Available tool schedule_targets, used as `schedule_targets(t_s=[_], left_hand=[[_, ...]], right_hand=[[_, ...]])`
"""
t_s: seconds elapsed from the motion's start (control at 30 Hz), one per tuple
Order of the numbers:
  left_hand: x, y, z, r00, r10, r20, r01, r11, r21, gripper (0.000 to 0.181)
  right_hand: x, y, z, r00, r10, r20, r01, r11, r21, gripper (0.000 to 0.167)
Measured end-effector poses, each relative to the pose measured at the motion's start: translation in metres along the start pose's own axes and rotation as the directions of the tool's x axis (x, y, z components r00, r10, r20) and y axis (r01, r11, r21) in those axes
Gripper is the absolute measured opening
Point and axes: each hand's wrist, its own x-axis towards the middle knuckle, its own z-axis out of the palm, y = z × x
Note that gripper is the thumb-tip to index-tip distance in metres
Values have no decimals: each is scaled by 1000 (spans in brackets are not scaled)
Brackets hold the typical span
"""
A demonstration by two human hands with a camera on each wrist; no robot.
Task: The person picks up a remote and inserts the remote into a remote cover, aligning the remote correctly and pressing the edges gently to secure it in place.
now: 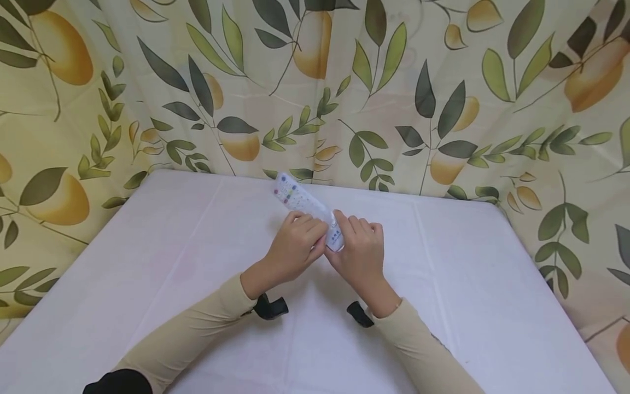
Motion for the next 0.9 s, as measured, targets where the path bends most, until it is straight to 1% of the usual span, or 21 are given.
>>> schedule_targets(t_s=[0.1,0.17,0.27,0.33,0.4,0.43,0.5,0.57,0.6,0.67,0.7,0.73,0.8,0.83,0.87,0.9], left_hand=[[2,-2,0,1000,-11,6,11,1000,-4,8],[3,-3,-1,999,-39,15,39,999,-18,9],[4,-5,-1,995,-99,22,101,993,-61,10],[4,-7,0,990,-134,30,136,987,-80,13],[5,-9,1,988,-154,22,155,984,-85,13],[5,-10,1,988,-154,15,155,985,-75,12],[6,-11,2,990,-142,-8,142,989,-43,11],[7,-12,2,993,-111,-37,111,994,-4,8],[7,-13,2,995,-87,-50,88,996,20,8],[7,-15,2,997,-32,-72,36,997,63,8],[8,-16,2,997,-1,-80,7,996,83,8],[7,-17,3,996,33,-87,-24,994,104,8],[7,-19,3,990,101,-95,-87,986,141,8],[7,-21,3,986,133,-97,-117,981,157,7],[7,-22,2,981,168,-96,-150,973,176,7],[7,-23,2,974,205,-94,-183,963,197,6]], right_hand=[[0,5,0,999,-19,47,16,998,58,55],[-1,6,-1,994,-33,103,23,994,103,58],[-3,6,-4,975,-34,218,-2,986,165,63],[-4,5,-8,950,-15,312,-49,979,196,65],[-6,4,-12,916,10,402,-116,963,242,64],[-6,4,-14,895,21,445,-156,951,269,62],[-7,4,-18,857,42,514,-242,913,329,56],[-6,3,-22,829,66,555,-320,871,373,49],[-4,3,-23,814,83,574,-358,851,385,46],[1,4,-26,775,119,620,-446,798,405,42],[5,5,-27,748,132,651,-496,763,415,40],[8,7,-29,712,141,688,-546,728,415,39],[17,11,-31,626,143,767,-644,649,405,36],[20,13,-33,582,135,802,-682,618,391,34],[24,16,-34,543,122,831,-710,594,377,33],[27,18,-35,509,111,854,-730,580,360,32]])
